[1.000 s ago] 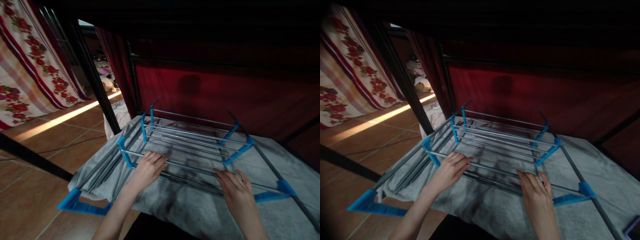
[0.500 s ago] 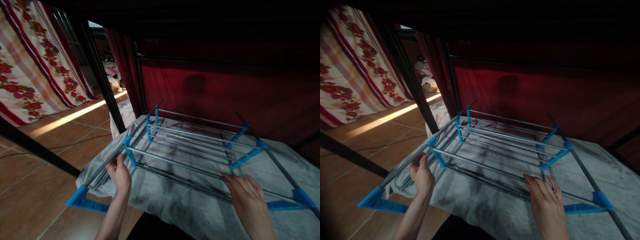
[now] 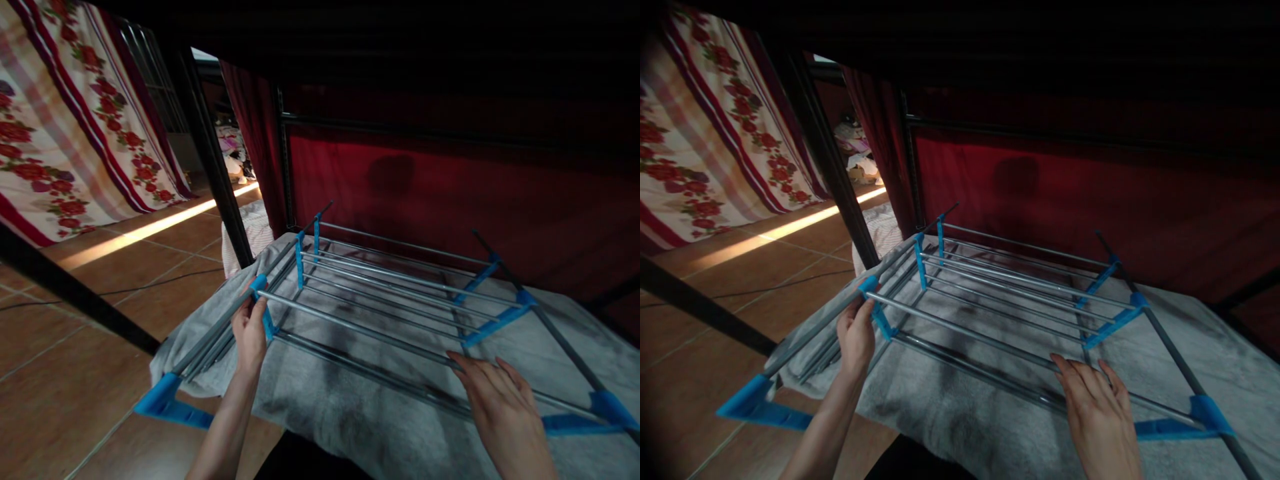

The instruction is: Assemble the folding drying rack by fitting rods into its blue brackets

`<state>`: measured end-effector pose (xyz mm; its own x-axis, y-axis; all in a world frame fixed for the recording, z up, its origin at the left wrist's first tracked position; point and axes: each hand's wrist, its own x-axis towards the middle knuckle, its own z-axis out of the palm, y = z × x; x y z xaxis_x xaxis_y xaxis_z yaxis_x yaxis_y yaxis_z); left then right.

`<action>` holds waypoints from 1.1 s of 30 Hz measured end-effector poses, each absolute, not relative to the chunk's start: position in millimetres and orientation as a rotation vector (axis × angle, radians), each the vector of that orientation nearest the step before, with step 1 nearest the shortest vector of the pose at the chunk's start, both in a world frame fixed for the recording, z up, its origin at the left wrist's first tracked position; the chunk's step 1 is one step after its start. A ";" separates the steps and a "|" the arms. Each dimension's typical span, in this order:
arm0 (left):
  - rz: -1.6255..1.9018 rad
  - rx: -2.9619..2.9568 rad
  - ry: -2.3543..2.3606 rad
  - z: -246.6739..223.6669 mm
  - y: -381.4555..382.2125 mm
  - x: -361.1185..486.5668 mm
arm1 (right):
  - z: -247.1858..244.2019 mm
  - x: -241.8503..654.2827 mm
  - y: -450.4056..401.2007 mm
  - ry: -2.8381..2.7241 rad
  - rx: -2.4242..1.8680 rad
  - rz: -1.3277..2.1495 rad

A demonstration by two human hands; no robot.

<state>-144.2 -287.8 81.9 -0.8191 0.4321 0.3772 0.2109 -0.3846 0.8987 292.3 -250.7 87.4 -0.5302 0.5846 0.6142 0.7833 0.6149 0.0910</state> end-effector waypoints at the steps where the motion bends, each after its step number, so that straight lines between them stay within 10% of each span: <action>1: 2.359 0.867 1.616 81.2 -287.3 -144.6 | 87.0 293.1 -250.7 -2.309 -1.078 -0.487; 33: 2.314 0.961 1.689 65.4 -287.4 -153.6 | 80.0 297.4 -247.5 -2.315 -1.046 -0.395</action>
